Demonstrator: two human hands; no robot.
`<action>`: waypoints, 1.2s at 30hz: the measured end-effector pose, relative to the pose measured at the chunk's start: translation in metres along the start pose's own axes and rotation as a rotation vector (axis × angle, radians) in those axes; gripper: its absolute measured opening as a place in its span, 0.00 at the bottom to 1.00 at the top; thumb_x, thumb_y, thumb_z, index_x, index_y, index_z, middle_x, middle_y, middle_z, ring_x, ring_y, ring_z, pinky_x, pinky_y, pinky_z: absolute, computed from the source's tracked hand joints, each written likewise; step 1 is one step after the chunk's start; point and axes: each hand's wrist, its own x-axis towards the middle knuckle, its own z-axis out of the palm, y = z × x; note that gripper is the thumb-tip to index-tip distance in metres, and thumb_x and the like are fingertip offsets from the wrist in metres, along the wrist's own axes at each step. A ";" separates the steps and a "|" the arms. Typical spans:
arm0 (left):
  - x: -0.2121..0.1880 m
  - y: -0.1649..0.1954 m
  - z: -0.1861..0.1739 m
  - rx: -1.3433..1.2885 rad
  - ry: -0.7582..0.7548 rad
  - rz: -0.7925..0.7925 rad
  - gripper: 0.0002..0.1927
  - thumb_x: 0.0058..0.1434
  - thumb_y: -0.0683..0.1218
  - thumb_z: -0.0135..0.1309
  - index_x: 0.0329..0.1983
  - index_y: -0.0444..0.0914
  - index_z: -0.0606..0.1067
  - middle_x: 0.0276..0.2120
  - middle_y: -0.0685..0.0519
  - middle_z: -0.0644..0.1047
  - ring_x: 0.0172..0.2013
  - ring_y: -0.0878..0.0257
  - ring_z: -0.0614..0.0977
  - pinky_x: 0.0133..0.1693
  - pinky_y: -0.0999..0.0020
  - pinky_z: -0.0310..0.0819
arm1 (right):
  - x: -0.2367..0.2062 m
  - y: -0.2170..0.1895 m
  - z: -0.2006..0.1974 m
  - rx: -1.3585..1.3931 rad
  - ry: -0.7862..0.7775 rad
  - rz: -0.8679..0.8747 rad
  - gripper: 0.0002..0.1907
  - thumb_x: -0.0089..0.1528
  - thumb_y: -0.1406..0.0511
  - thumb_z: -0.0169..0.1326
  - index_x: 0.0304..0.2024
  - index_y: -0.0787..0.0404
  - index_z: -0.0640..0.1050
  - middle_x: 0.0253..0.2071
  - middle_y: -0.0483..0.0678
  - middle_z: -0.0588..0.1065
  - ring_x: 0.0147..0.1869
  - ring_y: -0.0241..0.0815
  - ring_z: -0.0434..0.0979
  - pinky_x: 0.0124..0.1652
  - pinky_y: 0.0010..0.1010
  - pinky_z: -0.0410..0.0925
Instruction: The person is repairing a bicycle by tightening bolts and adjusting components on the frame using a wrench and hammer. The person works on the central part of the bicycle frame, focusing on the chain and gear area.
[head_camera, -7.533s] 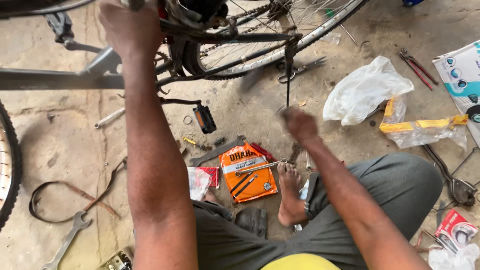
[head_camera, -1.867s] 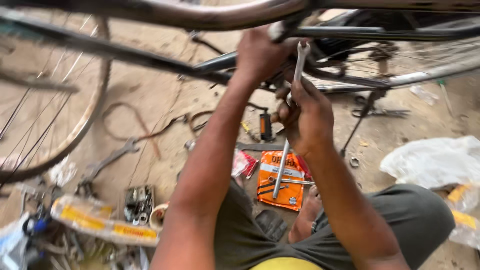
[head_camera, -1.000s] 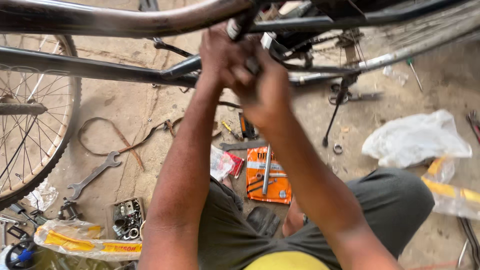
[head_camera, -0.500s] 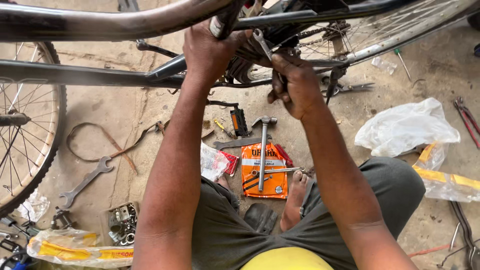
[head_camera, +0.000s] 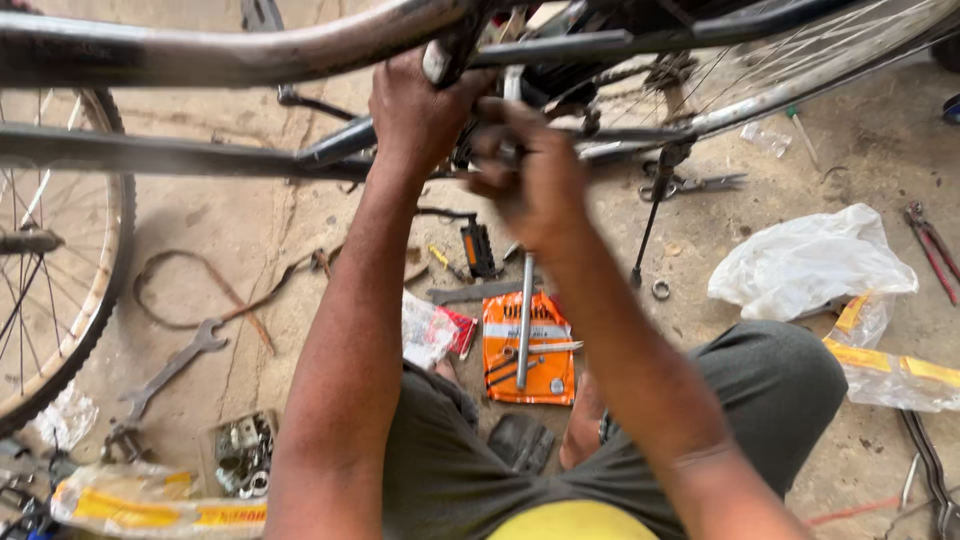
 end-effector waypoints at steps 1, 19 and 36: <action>0.003 -0.008 0.003 0.015 -0.025 -0.045 0.14 0.58 0.59 0.67 0.37 0.46 0.83 0.28 0.55 0.83 0.29 0.62 0.85 0.33 0.60 0.80 | 0.008 0.008 0.019 0.158 0.024 0.004 0.11 0.71 0.62 0.43 0.44 0.63 0.72 0.27 0.46 0.73 0.25 0.34 0.72 0.35 0.36 0.76; 0.001 0.010 -0.017 -0.167 -0.149 0.005 0.19 0.65 0.54 0.70 0.39 0.34 0.81 0.29 0.52 0.79 0.28 0.60 0.77 0.32 0.60 0.70 | -0.017 0.006 -0.109 -0.743 -0.109 -0.207 0.14 0.69 0.58 0.55 0.49 0.61 0.80 0.23 0.35 0.66 0.21 0.25 0.66 0.21 0.24 0.68; -0.015 -0.047 -0.007 -0.075 -0.055 -0.248 0.17 0.63 0.51 0.71 0.40 0.34 0.79 0.31 0.53 0.77 0.30 0.63 0.75 0.32 0.65 0.69 | -0.045 0.020 -0.047 -1.033 0.046 -0.691 0.17 0.76 0.55 0.44 0.52 0.57 0.79 0.33 0.47 0.77 0.29 0.36 0.76 0.33 0.27 0.73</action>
